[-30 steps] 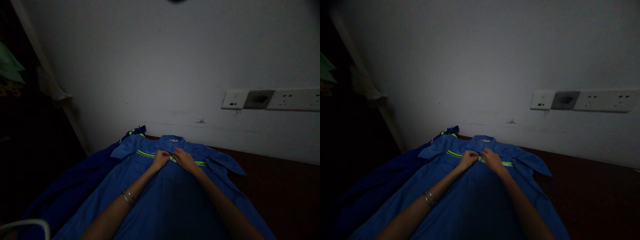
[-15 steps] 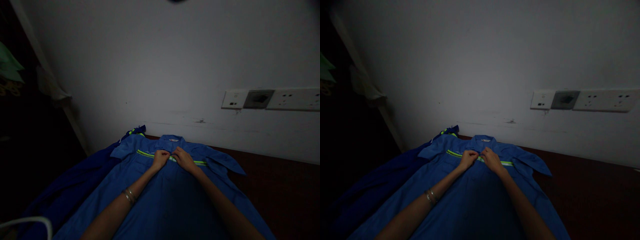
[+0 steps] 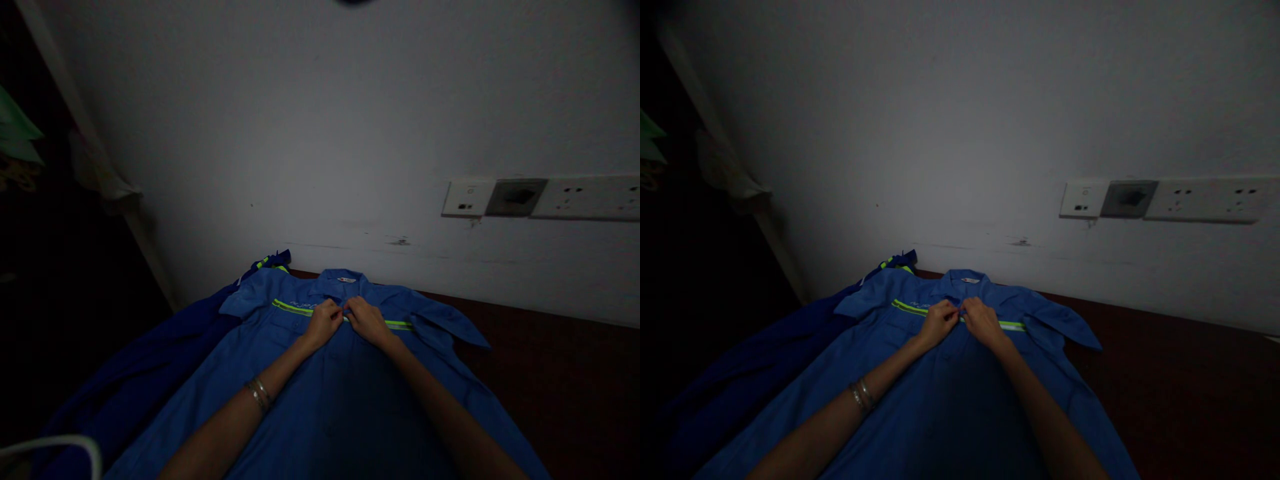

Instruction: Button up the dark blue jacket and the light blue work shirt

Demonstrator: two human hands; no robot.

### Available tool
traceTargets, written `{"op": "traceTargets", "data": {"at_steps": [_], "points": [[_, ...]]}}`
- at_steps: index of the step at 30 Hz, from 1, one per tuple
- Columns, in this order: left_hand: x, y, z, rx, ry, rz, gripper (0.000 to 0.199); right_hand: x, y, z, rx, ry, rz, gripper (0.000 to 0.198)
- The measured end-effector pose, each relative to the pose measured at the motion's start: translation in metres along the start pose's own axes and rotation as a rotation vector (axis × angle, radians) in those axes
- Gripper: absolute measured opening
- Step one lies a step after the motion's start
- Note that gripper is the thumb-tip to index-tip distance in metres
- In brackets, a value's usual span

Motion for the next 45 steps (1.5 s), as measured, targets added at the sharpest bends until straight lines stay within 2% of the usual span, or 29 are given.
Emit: {"op": "traceTargets", "data": {"at_steps": [3, 7, 15, 18, 22, 25, 30, 36, 40, 43, 45], "points": [[0.000, 0.000, 0.000, -0.049, -0.007, 0.011, 0.019, 0.001, -0.001, 0.000, -0.036, 0.017, -0.019, 0.016], [0.006, 0.002, -0.004, -0.091, -0.041, -0.077, 0.016, 0.000, 0.000, 0.000, -0.058, 0.048, -0.044, 0.022], [0.031, 0.015, -0.010, 0.135, -0.203, -0.179, 0.023, -0.002, 0.003, -0.001, -0.066, 0.120, -0.062, 0.022], [0.037, 0.015, -0.008, 0.133, -0.153, -0.161, 0.025, -0.003, 0.004, -0.001, -0.059, 0.140, -0.055, 0.022], [0.034, 0.014, -0.007, 0.105, -0.100, -0.091, 0.021, -0.005, 0.004, -0.003, -0.054, 0.165, -0.054, 0.022], [0.033, 0.015, -0.011, 0.093, -0.178, -0.171, 0.019, -0.005, 0.004, -0.006, -0.053, 0.160, -0.040, 0.022], [0.027, 0.012, -0.008, 0.152, -0.262, -0.271, 0.023, -0.005, 0.003, -0.008, -0.073, 0.161, 0.010, 0.023], [0.021, 0.003, 0.003, 0.102, -0.258, -0.383, 0.024, -0.018, 0.009, 0.003, 0.095, 0.311, 0.208, 0.022], [0.025, 0.004, 0.006, 0.133, -0.361, -0.536, 0.029, -0.019, 0.012, -0.001, 0.202, 0.487, 0.235, 0.024], [0.028, 0.005, 0.005, 0.141, -0.487, -0.625, 0.039, -0.016, 0.010, -0.002, 0.322, 0.581, 0.276, 0.037], [0.028, 0.005, 0.003, 0.143, -0.513, -0.638, 0.045, -0.014, 0.010, -0.002, 0.326, 0.554, 0.306, 0.042]]}}
Point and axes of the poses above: each hand's wrist, its own y-axis towards the middle knuckle, its own z-axis out of the palm, x = y × z, the point moved 5 cm from there along y, towards the middle knuckle, and after that the axes turned 1 degree about x, right-handed, at the moved point
